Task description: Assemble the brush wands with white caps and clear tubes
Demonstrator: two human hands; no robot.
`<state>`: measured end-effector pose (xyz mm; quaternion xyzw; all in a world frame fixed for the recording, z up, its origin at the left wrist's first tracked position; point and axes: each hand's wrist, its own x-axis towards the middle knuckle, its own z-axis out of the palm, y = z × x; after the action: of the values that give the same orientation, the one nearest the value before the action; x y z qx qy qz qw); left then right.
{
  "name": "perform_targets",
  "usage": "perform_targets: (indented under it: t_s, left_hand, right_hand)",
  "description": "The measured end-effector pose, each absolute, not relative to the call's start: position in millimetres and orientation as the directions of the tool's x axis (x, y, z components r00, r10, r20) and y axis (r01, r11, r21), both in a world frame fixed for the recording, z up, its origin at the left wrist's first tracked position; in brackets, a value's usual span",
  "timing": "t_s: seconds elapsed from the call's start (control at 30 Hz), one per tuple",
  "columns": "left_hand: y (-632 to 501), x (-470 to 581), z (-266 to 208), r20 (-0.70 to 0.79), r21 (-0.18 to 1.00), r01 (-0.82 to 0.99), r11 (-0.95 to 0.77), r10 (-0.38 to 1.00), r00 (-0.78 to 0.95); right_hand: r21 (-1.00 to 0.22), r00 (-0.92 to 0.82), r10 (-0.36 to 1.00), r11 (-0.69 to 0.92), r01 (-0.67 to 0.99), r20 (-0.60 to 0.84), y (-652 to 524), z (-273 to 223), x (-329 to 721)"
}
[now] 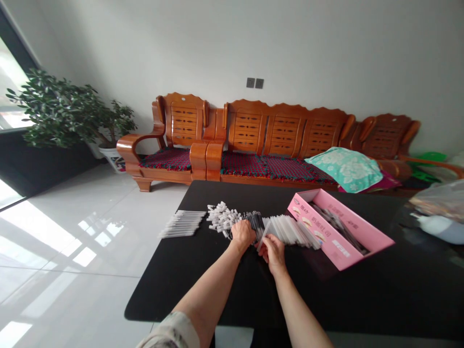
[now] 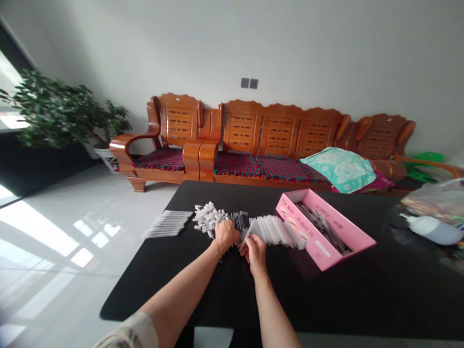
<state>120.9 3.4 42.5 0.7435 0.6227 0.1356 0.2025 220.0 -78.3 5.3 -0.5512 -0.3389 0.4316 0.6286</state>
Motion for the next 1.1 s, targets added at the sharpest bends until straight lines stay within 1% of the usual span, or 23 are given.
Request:
perform_targets:
  t_s: [0.2, 0.27, 0.33, 0.4, 0.47, 0.57, 0.7, 0.8, 0.97, 1.1]
  left_hand:
    - [6, 106, 44, 0.016, 0.548, 0.829, -0.112, 0.992, 0.124]
    - [4, 90, 41, 0.077, 0.616, 0.772, -0.156, 0.987, 0.138]
    - [-1, 71, 36, 0.164, 0.793, 0.558, -0.246, 0.967, 0.194]
    - [-7, 54, 28, 0.180, 0.897, 0.355, -0.263, 0.952, 0.249]
    - [-11, 42, 20, 0.182, 0.942, 0.222, -0.250, 0.941, 0.286]
    - [-8, 32, 11, 0.165, 0.975, 0.094, -0.203, 0.935, 0.314]
    - [7, 24, 6, 0.160, 0.987, -0.028, -0.159, 0.937, 0.310]
    - [20, 17, 6, 0.208, 0.978, -0.044, -0.203, 0.944, 0.256]
    - [34, 9, 1, 0.264, 0.961, 0.035, -0.275, 0.946, 0.190]
    - [40, 7, -5, 0.311, 0.934, 0.130, -0.333, 0.936, 0.162]
  right_hand:
    - [-0.989, 0.381, 0.925, 0.049, -0.140, -0.009, -79, 0, 222]
    - [-0.987, 0.382, 0.924, 0.055, -0.152, -0.007, -79, -1, 223]
    - [-0.981, 0.382, 0.924, 0.074, -0.177, 0.001, -79, -3, 225]
    - [-0.972, 0.377, 0.926, 0.093, -0.216, 0.004, -77, -5, 226]
    - [-0.962, 0.369, 0.929, 0.091, -0.256, -0.010, -75, -3, 226]
    - [-0.951, 0.353, 0.936, 0.095, -0.295, -0.016, -67, 6, 223]
    - [-0.926, 0.366, 0.928, 0.191, -0.326, 0.063, -47, 29, 217]
    - [-0.912, 0.390, 0.917, 0.226, -0.341, 0.082, -28, 41, 215]
    - [-0.900, 0.391, 0.917, 0.237, -0.366, 0.083, -3, 37, 214]
    - [-0.863, 0.423, 0.901, 0.289, -0.415, 0.098, 13, 28, 217]
